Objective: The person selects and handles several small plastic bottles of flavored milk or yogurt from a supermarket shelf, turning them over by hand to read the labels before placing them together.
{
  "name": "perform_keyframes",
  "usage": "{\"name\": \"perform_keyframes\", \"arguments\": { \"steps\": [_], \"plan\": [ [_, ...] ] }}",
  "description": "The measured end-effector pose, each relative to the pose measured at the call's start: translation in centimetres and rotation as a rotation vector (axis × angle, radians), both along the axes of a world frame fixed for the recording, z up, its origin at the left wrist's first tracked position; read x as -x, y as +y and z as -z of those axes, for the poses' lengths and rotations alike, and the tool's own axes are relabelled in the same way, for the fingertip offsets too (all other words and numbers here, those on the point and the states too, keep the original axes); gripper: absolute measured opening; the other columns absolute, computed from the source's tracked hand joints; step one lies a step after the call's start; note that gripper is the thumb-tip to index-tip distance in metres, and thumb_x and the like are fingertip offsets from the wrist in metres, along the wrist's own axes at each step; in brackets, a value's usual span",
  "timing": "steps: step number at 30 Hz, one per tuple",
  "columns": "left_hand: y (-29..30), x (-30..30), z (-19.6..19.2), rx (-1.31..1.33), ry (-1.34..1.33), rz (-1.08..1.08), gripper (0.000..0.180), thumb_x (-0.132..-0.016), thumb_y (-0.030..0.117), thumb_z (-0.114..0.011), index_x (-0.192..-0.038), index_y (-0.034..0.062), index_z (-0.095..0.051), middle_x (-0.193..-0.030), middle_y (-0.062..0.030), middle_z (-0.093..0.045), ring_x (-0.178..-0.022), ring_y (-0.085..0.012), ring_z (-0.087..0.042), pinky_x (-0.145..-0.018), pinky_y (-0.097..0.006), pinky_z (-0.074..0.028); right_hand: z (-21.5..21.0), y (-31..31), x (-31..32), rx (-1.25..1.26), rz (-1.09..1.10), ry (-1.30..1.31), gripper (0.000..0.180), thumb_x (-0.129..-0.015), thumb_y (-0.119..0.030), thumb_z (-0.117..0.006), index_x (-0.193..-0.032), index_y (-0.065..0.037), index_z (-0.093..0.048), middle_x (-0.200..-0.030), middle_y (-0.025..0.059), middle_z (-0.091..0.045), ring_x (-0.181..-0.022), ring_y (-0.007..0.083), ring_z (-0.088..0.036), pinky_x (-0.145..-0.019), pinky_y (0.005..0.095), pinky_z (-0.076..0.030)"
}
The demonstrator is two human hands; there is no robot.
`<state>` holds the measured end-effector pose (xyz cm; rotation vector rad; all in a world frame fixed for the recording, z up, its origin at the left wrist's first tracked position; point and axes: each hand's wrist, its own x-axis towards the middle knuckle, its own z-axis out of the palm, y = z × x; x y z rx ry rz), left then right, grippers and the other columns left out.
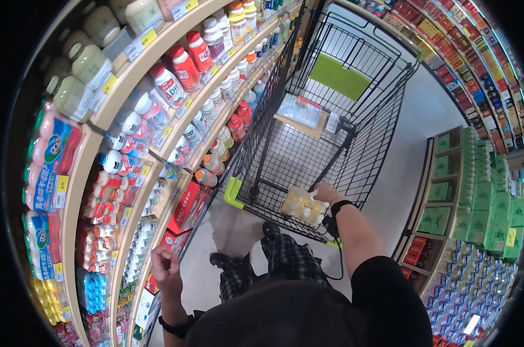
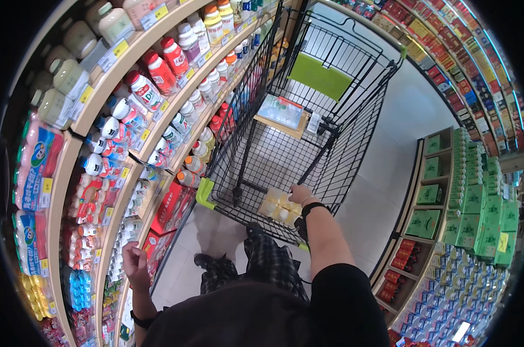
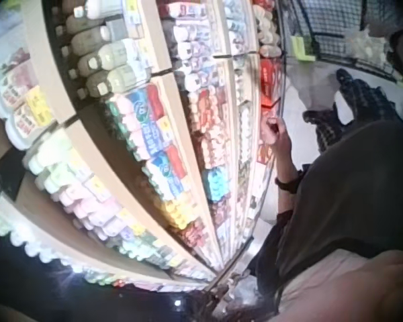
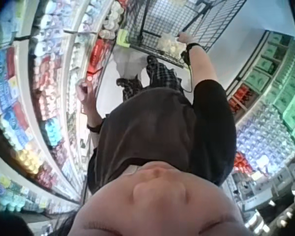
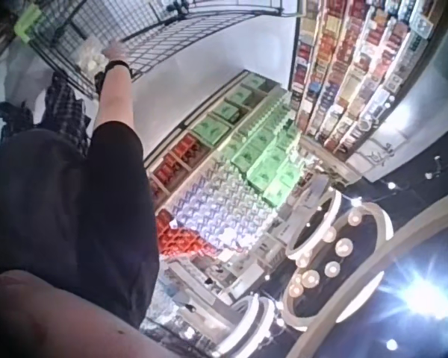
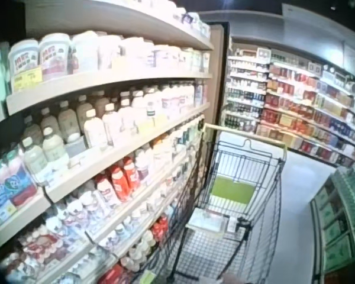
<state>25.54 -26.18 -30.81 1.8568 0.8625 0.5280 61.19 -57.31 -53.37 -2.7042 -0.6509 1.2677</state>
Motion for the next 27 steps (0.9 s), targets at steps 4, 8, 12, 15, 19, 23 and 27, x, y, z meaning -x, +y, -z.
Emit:
{"name": "perform_keyframes", "arguments": {
  "steps": [4, 8, 12, 15, 19, 23, 27],
  "plan": [
    [-3.2, -2.5, -0.4, -0.009, 0.187, 0.040, 0.020, -0.075, -0.002, -0.053, -0.093, 0.0014, -0.047, -0.060, 0.0002, -0.043, -0.050, -0.0043, -0.039, -0.044, -0.018, -0.031, 5.9, -1.1, 1.6, 0.088, 0.042, 0.078, 0.049, -0.068, -0.023, -0.060, -0.112, -0.006, -0.047, -0.105, 0.0210, -0.053, -0.101, 0.0333, -0.050, -0.084, 0.0365, -0.044],
    [-4.7, -3.5, -0.3, 0.048, 0.312, 0.039, 0.019, -0.074, -0.001, -0.053, -0.092, 0.0012, -0.047, -0.059, -0.0001, -0.043, -0.048, -0.0042, -0.038, -0.043, -0.018, -0.030, 9.8, -1.3, 2.5, 0.054, 0.160, 0.028, 0.053, -0.066, -0.022, -0.063, -0.112, -0.006, -0.044, -0.102, 0.0192, -0.054, -0.099, 0.0333, -0.050, -0.084, 0.0366, -0.043],
    [-6.2, -5.4, -0.7, 0.043, 0.332, 0.072, 0.020, -0.073, -0.001, -0.054, -0.092, 0.0008, -0.048, -0.057, 0.0000, -0.042, -0.047, -0.0042, -0.037, -0.043, -0.019, -0.029, 7.9, -0.2, 2.2, 0.040, 0.120, 0.016, 0.039, -0.069, -0.017, -0.058, -0.103, -0.002, -0.048, -0.096, 0.0235, -0.054, -0.098, 0.0353, -0.049, -0.084, 0.0369, -0.042],
    [-6.3, -7.2, -0.4, 0.032, 0.321, 0.113, 0.020, -0.073, -0.001, -0.055, -0.092, 0.0006, -0.048, -0.057, 0.0000, -0.043, -0.047, -0.0042, -0.038, -0.043, -0.018, -0.030, 5.1, 0.8, 0.3, 0.043, 0.168, -0.053, 0.035, -0.067, -0.016, -0.060, -0.097, 0.000, -0.052, -0.097, 0.0226, -0.055, -0.094, 0.0337, -0.053, -0.082, 0.0347, -0.045],
    [-6.3, -11.4, 0.5, -0.012, 0.308, 0.240, 0.022, -0.070, 0.001, -0.061, -0.090, 0.0023, -0.051, -0.058, -0.0008, -0.047, -0.048, -0.0070, -0.043, -0.044, -0.020, -0.035, -5.5, 3.5, -4.5, -0.027, 0.024, -0.129, 0.032, -0.060, -0.020, -0.061, -0.085, 0.000, -0.056, -0.080, 0.0201, -0.059, -0.080, 0.0336, -0.058, -0.076, 0.0352, -0.047],
    [-7.2, -15.7, 0.3, -0.058, 0.231, 0.485, 0.038, -0.062, 0.006, -0.069, -0.097, 0.0042, -0.053, -0.084, -0.0103, -0.056, -0.075, -0.0197, -0.056, -0.065, -0.028, -0.046, -17.3, 7.7, -6.5, -0.275, -0.128, 0.022, 0.032, -0.057, -0.024, -0.062, -0.079, -0.001, -0.055, -0.073, 0.0177, -0.058, -0.070, 0.0339, -0.057, -0.062, 0.0367, -0.047],
    [-6.2, -17.4, 2.5, -0.217, 0.059, 0.716, 0.065, -0.059, 0.030, -0.072, -0.114, 0.0064, -0.046, -0.116, -0.0156, -0.046, -0.106, -0.0319, -0.044, -0.092, -0.041, -0.033, -19.0, 11.7, -2.8, -0.975, -0.281, 0.629, 0.029, -0.059, -0.018, -0.070, -0.070, -0.007, -0.046, -0.070, 0.0028, -0.049, -0.063, 0.0084, -0.045, -0.048, 0.0271, -0.037]
  ]
}}
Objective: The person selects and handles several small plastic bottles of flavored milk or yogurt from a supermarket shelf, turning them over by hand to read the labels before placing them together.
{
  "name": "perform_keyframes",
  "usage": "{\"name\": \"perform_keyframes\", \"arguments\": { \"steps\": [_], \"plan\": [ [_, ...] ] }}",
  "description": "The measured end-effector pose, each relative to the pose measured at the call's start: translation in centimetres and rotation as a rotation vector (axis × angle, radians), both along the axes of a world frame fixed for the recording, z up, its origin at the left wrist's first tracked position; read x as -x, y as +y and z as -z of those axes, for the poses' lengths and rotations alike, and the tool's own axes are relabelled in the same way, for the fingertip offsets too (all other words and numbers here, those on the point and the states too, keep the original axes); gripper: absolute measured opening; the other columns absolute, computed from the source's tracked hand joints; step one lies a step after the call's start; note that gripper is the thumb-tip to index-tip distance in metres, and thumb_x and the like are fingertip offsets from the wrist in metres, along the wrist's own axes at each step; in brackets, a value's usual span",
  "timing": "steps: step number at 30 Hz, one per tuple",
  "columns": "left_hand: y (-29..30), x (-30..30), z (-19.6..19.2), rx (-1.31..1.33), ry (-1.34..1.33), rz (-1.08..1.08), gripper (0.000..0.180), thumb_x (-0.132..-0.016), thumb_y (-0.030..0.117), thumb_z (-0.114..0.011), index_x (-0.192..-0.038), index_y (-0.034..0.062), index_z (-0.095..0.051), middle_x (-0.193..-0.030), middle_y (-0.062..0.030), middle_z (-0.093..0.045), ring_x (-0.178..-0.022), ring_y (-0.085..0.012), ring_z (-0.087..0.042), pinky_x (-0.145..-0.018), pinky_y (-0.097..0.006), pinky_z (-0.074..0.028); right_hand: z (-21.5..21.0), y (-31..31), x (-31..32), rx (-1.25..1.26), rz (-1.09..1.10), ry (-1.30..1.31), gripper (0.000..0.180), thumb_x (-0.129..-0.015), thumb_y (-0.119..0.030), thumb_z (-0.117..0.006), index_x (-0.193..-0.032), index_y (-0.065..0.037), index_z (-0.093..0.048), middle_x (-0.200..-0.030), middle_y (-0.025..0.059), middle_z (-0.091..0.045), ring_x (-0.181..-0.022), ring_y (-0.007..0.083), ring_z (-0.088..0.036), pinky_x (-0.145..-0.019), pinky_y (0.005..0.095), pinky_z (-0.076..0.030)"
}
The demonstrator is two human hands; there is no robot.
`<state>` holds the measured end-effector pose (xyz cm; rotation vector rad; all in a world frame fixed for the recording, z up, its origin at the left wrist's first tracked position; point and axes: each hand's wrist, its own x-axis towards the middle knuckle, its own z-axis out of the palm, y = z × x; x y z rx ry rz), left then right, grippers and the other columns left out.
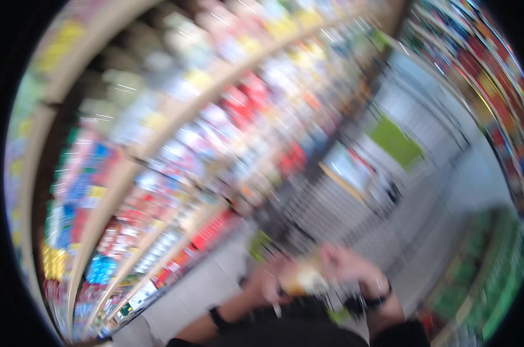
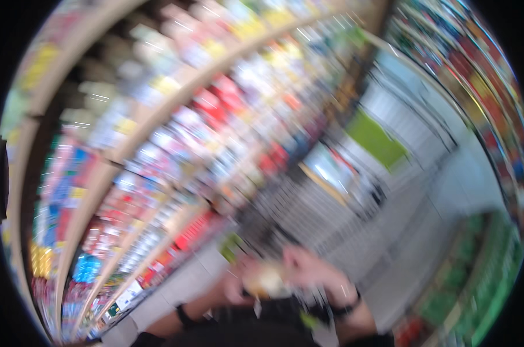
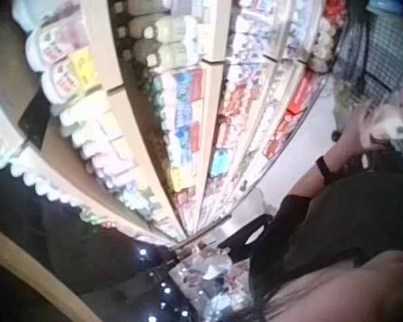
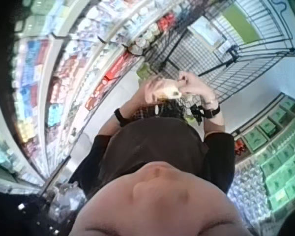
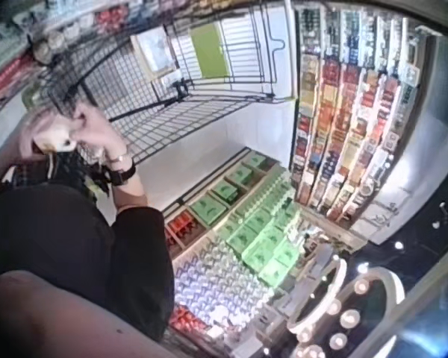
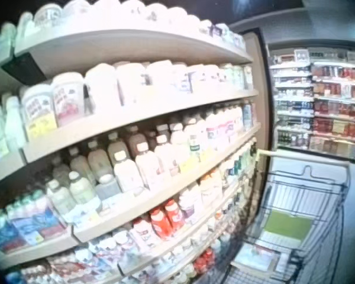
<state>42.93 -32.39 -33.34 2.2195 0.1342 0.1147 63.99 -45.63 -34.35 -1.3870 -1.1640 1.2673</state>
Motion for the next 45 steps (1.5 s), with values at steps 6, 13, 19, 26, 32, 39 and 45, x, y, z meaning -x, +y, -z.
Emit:
{"name": "perform_keyframes", "arguments": {
  "steps": [6, 13, 19, 26, 32, 39, 45],
  "plan": [
    [-1.6, -0.5, 1.5, 0.506, 0.167, 0.125, 0.070, -0.075, 0.033, -0.064, -0.130, 0.0103, -0.027, -0.124, -0.0095, -0.040, -0.115, -0.0199, -0.039, -0.098, -0.037, -0.030, 5.0, -4.0, -1.5, 0.394, 0.639, 0.632, 0.067, -0.071, -0.026, -0.065, -0.127, -0.016, -0.029, -0.093, 0.0184, -0.054, -0.081, 0.0262, -0.055, -0.070, 0.0339, -0.047],
    [-0.9, 3.3, -3.2, 0.622, 0.114, -0.183, 0.063, -0.075, 0.032, -0.063, -0.125, 0.0112, -0.030, -0.124, -0.0096, -0.040, -0.112, -0.0211, -0.040, -0.095, -0.038, -0.031, 13.0, 2.1, -3.9, 0.525, 0.390, -0.388, 0.057, -0.068, -0.025, -0.066, -0.114, -0.012, -0.035, -0.087, 0.0172, -0.054, -0.077, 0.0261, -0.054, -0.068, 0.0339, -0.047],
    [1.1, 8.0, -10.4, 0.655, -0.134, -0.409, 0.058, -0.075, 0.030, -0.062, -0.121, 0.0119, -0.033, -0.123, -0.0096, -0.039, -0.110, -0.0221, -0.041, -0.093, -0.038, -0.033, 15.0, 3.3, -3.8, 0.639, 0.307, -0.705, 0.049, -0.065, -0.024, -0.067, -0.104, -0.010, -0.040, -0.081, 0.0161, -0.054, -0.074, 0.0261, -0.054, -0.067, 0.0338, -0.046],
    [1.6, 13.1, -15.7, 0.690, -0.388, -0.535, 0.051, -0.075, 0.029, -0.062, -0.117, 0.0127, -0.036, -0.123, -0.0097, -0.039, -0.107, -0.0233, -0.042, -0.091, -0.038, -0.034, 12.4, 1.0, -3.1, 0.698, 0.322, -0.867, 0.040, -0.061, -0.023, -0.067, -0.091, -0.006, -0.046, -0.075, 0.0148, -0.054, -0.071, 0.0260, -0.054, -0.065, 0.0337, -0.046],
    [3.1, 18.6, -18.5, 0.754, -0.599, -0.514, 0.046, -0.076, 0.028, -0.061, -0.113, 0.0134, -0.039, -0.123, -0.0098, -0.038, -0.105, -0.0244, -0.043, -0.089, -0.039, -0.035, 3.4, -2.5, -2.0, 0.609, 0.458, -1.014, 0.033, -0.058, -0.022, -0.068, -0.081, -0.004, -0.052, -0.069, 0.0137, -0.054, -0.067, 0.0260, -0.054, -0.063, 0.0337, -0.045],
    [7.5, 24.6, -21.2, 0.844, -0.712, -0.356, 0.039, -0.076, 0.027, -0.061, -0.108, 0.0142, -0.042, -0.123, -0.0099, -0.038, -0.103, -0.0256, -0.044, -0.087, -0.039, -0.036, -18.7, 2.8, 8.1, -0.333, 0.525, -0.853, 0.024, -0.055, -0.007, -0.064, -0.076, -0.002, -0.054, -0.075, 0.0102, -0.051, -0.074, 0.0218, -0.049, -0.068, 0.0304, -0.042],
    [11.4, 32.1, -23.0, 0.930, -0.809, -0.172, 0.034, -0.076, 0.026, -0.060, -0.104, 0.0149, -0.045, -0.123, -0.0100, -0.038, -0.100, -0.0266, -0.044, -0.085, -0.039, -0.038, -28.9, 13.1, 21.2, -0.975, 0.331, -0.650, 0.036, -0.038, -0.019, -0.066, -0.069, -0.006, -0.052, -0.072, 0.0062, -0.046, -0.066, 0.0161, -0.042, -0.062, 0.0252, -0.032]
  ]
}}
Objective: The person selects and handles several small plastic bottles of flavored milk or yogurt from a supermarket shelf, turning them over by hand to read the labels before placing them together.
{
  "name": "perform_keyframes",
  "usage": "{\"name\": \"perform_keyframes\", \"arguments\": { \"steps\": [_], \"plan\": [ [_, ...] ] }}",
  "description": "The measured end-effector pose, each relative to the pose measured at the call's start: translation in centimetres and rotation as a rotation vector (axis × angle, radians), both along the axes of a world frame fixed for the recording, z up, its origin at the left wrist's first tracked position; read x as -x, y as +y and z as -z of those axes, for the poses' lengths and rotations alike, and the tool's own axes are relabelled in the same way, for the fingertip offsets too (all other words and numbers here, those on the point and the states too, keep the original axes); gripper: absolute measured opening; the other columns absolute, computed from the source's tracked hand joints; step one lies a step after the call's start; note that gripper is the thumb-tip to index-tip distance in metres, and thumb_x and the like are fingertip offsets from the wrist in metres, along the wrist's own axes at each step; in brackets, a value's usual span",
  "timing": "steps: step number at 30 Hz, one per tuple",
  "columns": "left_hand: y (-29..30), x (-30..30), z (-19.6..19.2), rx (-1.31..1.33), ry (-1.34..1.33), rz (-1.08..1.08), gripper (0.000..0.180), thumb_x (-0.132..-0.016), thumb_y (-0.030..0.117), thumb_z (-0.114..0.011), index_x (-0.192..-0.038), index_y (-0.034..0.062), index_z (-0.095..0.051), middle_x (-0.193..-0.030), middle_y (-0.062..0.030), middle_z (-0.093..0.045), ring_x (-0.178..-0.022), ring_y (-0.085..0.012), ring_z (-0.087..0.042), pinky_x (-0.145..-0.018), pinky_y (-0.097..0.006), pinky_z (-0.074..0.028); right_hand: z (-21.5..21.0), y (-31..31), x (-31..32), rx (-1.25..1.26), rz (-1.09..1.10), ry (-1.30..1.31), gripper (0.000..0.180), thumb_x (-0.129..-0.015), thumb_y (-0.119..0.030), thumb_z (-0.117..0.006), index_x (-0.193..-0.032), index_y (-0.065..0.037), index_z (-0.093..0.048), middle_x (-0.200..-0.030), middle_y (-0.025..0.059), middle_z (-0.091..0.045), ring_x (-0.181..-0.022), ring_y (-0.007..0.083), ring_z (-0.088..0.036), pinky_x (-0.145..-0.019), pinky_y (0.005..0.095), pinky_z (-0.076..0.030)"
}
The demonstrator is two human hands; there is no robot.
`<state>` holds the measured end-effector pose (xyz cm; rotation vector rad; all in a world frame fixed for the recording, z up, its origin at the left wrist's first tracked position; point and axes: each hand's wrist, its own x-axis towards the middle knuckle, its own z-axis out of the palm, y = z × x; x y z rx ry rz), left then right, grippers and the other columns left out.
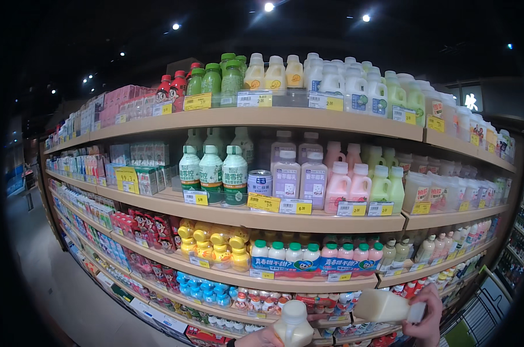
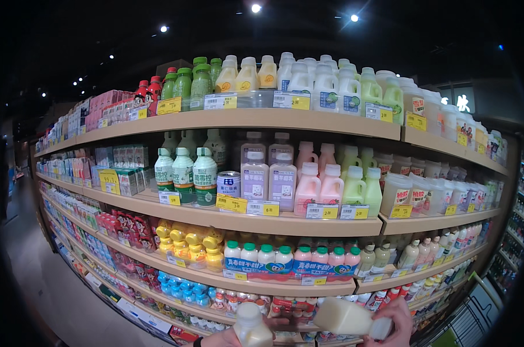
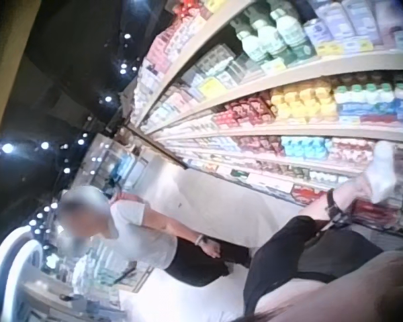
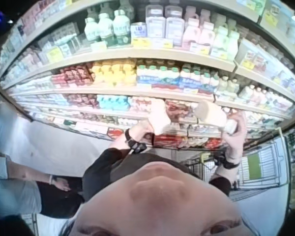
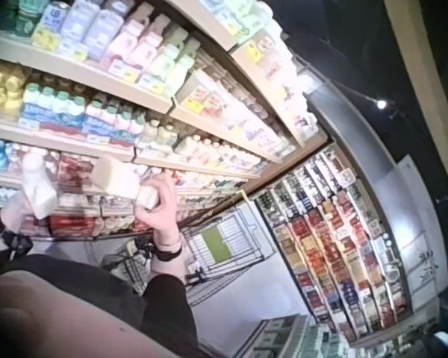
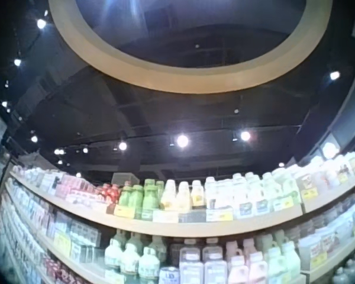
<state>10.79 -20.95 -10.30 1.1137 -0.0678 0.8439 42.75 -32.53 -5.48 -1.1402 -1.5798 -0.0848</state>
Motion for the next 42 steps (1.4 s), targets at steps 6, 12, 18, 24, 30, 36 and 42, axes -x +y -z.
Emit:
{"name": "perform_keyframes", "arguments": {
  "steps": [6, 12, 18, 24, 30, 36, 42],
  "plan": [
    [3.5, 10.2, -2.1, 0.024, -0.257, 0.142, 0.028, -0.076, 0.025, -0.059, -0.100, 0.0156, -0.048, -0.122, -0.0101, -0.037, -0.098, -0.0276, -0.045, -0.083, -0.040, -0.039, -10.2, 9.4, 16.3, -0.096, -0.518, -0.254, 0.030, -0.048, -0.005, -0.066, -0.077, -0.010, -0.059, -0.084, 0.0060, -0.053, -0.077, 0.0195, -0.051, -0.068, 0.0298, -0.041],
    [4.3, 15.7, -4.6, 0.491, -0.331, 0.060, 0.029, -0.076, 0.029, -0.058, -0.097, 0.0126, -0.047, -0.110, -0.0138, -0.044, -0.094, -0.0286, -0.047, -0.076, -0.040, -0.043, -13.3, 14.9, 24.2, -0.027, -0.674, -0.527, 0.019, -0.056, -0.004, -0.065, -0.074, -0.010, -0.059, -0.093, 0.0057, -0.054, -0.087, 0.0207, -0.051, -0.076, 0.0300, -0.041],
    [6.9, 18.8, -5.6, 0.722, -0.068, 0.160, 0.036, -0.073, 0.024, -0.051, -0.100, 0.0019, -0.047, -0.090, -0.0147, -0.054, -0.072, -0.0240, -0.054, -0.064, -0.036, -0.048, -13.2, 19.0, 27.4, 0.004, -0.803, -0.541, 0.015, -0.060, 0.001, -0.057, -0.073, -0.008, -0.058, -0.094, 0.0066, -0.054, -0.089, 0.0211, -0.051, -0.077, 0.0305, -0.041],
    [7.4, 20.1, -0.9, 0.680, -0.206, 0.110, 0.033, -0.073, 0.024, -0.055, -0.096, -0.0001, -0.050, -0.088, -0.0108, -0.056, -0.077, -0.0155, -0.055, -0.068, -0.030, -0.047, -14.2, 21.3, 30.2, 0.025, -0.947, -0.559, 0.022, -0.057, 0.000, -0.054, -0.078, -0.007, -0.057, -0.096, 0.0076, -0.053, -0.090, 0.0211, -0.051, -0.077, 0.0291, -0.042],
    [7.0, 18.5, -3.9, 0.600, -0.156, 0.184, 0.054, -0.081, 0.050, -0.044, -0.113, 0.0060, -0.043, -0.088, -0.0125, -0.054, -0.075, -0.0234, -0.053, -0.065, -0.033, -0.045, -14.8, 22.5, 29.7, 0.436, -1.138, -0.205, 0.047, -0.068, -0.005, -0.061, -0.111, -0.004, -0.043, -0.097, 0.0037, -0.051, -0.087, 0.0084, -0.050, -0.068, 0.0217, -0.045],
    [8.2, 15.4, -5.3, 0.611, -0.195, 0.189, 0.073, -0.079, 0.067, -0.022, -0.125, 0.0125, -0.036, -0.099, -0.0188, -0.052, -0.074, -0.0253, -0.055, -0.051, -0.031, -0.044, -15.3, 21.2, 31.3, 0.263, -0.758, -0.174, 0.048, -0.065, -0.028, -0.072, -0.096, 0.002, -0.052, -0.085, 0.0102, -0.059, -0.074, 0.0129, -0.058, -0.063, 0.0242, -0.047],
    [9.3, 14.0, -3.3, 0.645, -0.327, 0.275, 0.068, -0.078, 0.066, -0.028, -0.122, 0.0158, -0.039, -0.091, -0.0193, -0.056, -0.075, -0.0341, -0.053, -0.069, -0.042, -0.045, -15.8, 20.0, 30.4, 0.182, -0.411, -0.416, 0.053, -0.068, -0.042, -0.064, -0.092, 0.003, -0.052, -0.082, 0.0207, -0.057, -0.082, 0.0329, -0.056, -0.071, 0.0368, -0.045]
  ]
}}
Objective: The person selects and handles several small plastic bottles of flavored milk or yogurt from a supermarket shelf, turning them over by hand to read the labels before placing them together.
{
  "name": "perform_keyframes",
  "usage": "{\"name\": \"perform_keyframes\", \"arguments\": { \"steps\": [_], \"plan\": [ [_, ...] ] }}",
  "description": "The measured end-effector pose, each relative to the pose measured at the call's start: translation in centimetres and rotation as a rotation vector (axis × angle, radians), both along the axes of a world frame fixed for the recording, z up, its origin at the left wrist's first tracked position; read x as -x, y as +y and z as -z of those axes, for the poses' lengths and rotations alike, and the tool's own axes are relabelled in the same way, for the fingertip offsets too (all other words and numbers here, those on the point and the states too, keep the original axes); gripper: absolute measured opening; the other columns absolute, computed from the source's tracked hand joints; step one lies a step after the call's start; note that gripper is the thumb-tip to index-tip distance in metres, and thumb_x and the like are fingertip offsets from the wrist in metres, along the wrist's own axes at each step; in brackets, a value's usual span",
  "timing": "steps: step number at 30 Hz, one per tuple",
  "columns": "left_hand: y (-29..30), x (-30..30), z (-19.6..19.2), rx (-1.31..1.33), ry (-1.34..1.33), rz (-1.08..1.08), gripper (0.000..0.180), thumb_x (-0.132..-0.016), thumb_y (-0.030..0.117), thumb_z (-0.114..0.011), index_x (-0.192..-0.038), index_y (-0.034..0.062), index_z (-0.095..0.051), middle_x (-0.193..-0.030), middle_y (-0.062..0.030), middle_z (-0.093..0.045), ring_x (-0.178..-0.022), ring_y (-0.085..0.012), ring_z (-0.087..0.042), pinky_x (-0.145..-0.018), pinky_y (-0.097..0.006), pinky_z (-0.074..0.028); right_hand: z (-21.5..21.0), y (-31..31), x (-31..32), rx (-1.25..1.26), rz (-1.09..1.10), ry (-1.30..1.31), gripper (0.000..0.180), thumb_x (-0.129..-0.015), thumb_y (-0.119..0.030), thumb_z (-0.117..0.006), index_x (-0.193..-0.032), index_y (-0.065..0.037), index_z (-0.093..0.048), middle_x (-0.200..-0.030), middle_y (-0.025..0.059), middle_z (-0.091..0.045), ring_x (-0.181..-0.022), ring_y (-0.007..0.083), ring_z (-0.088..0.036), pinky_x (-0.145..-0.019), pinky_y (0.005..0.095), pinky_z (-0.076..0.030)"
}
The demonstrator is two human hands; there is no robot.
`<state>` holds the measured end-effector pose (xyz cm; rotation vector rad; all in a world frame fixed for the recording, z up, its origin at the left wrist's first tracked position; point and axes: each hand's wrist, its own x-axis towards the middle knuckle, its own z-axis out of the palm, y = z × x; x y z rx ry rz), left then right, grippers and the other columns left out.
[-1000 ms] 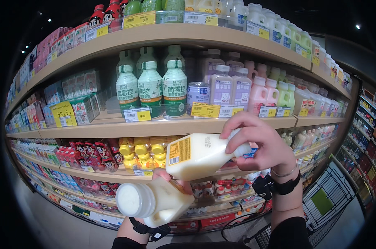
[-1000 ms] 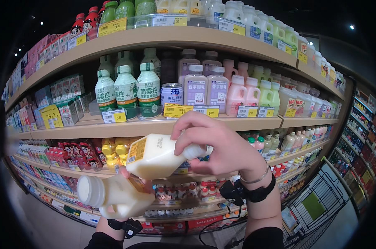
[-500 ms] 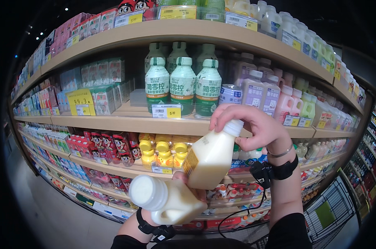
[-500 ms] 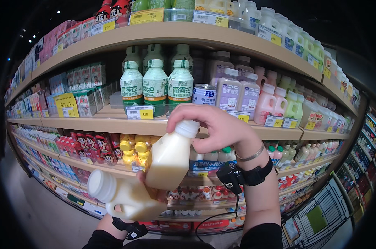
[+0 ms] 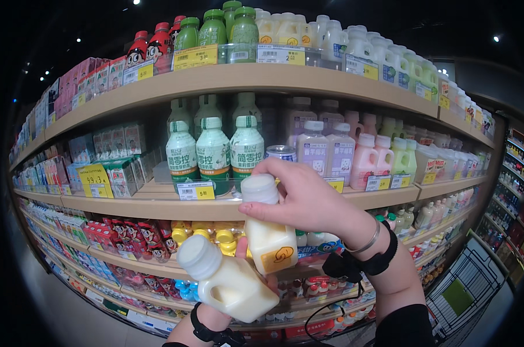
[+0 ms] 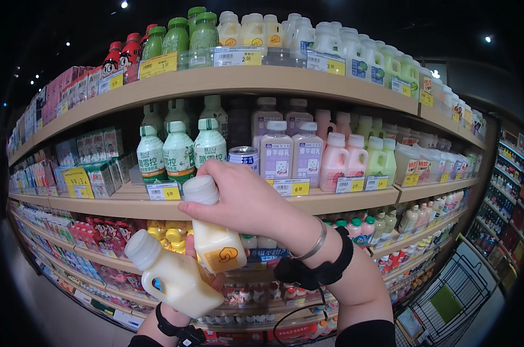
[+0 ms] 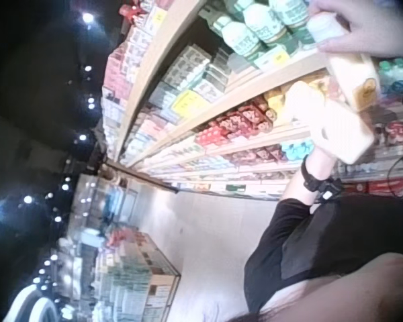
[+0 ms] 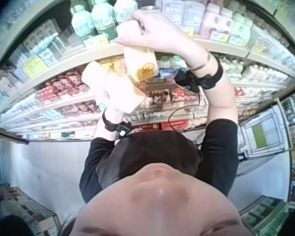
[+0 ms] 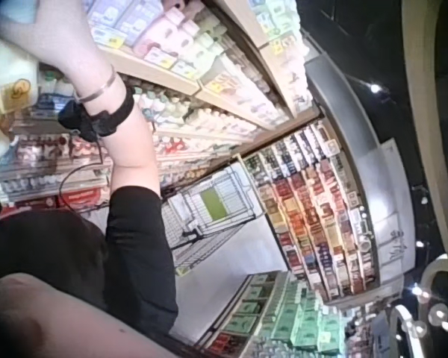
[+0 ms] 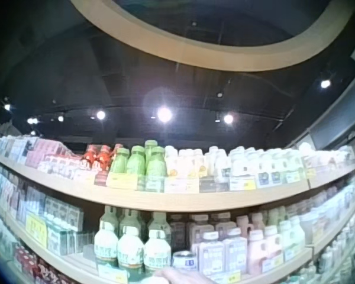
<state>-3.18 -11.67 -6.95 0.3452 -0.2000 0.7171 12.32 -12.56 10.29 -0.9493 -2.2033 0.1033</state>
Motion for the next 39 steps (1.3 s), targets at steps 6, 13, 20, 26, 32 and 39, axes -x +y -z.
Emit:
{"name": "perform_keyframes", "arguments": {
  "steps": [6, 13, 20, 26, 32, 39],
  "plan": [
    [1.5, -1.9, -2.1, 0.041, -0.066, 0.365, 0.072, -0.077, 0.060, -0.042, -0.124, 0.0063, -0.033, -0.093, -0.0265, -0.053, -0.081, -0.0352, -0.054, -0.075, -0.043, -0.044, -1.6, -0.5, -3.1, 0.065, -0.108, -0.195, 0.059, -0.070, -0.035, -0.067, -0.110, -0.002, -0.038, -0.084, 0.0162, -0.058, -0.070, 0.0283, -0.060, -0.062, 0.0338, -0.046],
    [3.7, -1.4, -5.4, -0.202, 0.167, -0.004, 0.101, -0.054, 0.024, -0.077, -0.133, 0.0155, -0.016, -0.118, -0.0220, -0.040, -0.102, -0.0314, -0.048, -0.085, -0.041, -0.040, -5.2, -1.9, -4.6, -0.095, -0.083, -0.142, 0.057, -0.068, -0.025, -0.070, -0.111, -0.007, -0.039, -0.092, 0.0137, -0.056, -0.074, 0.0227, -0.058, -0.061, 0.0301, -0.046],
    [7.0, -1.3, -14.6, -1.287, 0.105, -0.758, 0.095, -0.053, 0.014, -0.080, -0.131, 0.0159, -0.025, -0.127, -0.0167, -0.035, -0.108, -0.0323, -0.045, -0.089, -0.044, -0.040, -15.2, -1.1, -9.7, -0.419, -0.018, 0.301, 0.053, -0.068, -0.021, -0.071, -0.111, -0.004, -0.044, -0.086, 0.0128, -0.058, -0.070, 0.0181, -0.061, -0.050, 0.0253, -0.050],
    [10.1, -0.7, -22.6, -1.499, 0.347, -1.493, 0.054, -0.055, 0.011, -0.075, -0.101, 0.0006, -0.050, -0.093, -0.0089, -0.056, -0.084, -0.0173, -0.056, -0.073, -0.030, -0.046, -25.8, 4.5, -10.5, -0.665, 0.414, 0.170, 0.055, -0.072, -0.021, -0.068, -0.118, -0.007, -0.041, -0.100, 0.0168, -0.054, -0.089, 0.0260, -0.058, -0.067, 0.0296, -0.053],
    [11.5, -1.6, -28.2, -1.544, 0.355, -1.579, 0.068, -0.052, 0.013, -0.074, -0.107, 0.0030, -0.036, -0.096, -0.0085, -0.051, -0.086, -0.0177, -0.054, -0.075, -0.030, -0.045, -31.9, 10.8, -9.3, -0.384, 0.614, -0.063, 0.049, -0.072, -0.019, -0.068, -0.111, -0.004, -0.044, -0.100, 0.0142, -0.055, -0.082, 0.0235, -0.061, -0.059, 0.0252, -0.054],
    [12.2, -1.3, -28.9, -1.654, 0.335, -1.638, 0.059, -0.049, 0.017, -0.073, -0.100, 0.0013, -0.046, -0.090, -0.0084, -0.055, -0.080, -0.0181, -0.056, -0.070, -0.028, -0.045, -33.6, 14.6, -8.5, -0.128, 0.696, -0.210, 0.047, -0.073, -0.016, -0.067, -0.112, -0.003, -0.044, -0.098, 0.0136, -0.055, -0.082, 0.0226, -0.060, -0.061, 0.0262, -0.054]
  ]
}}
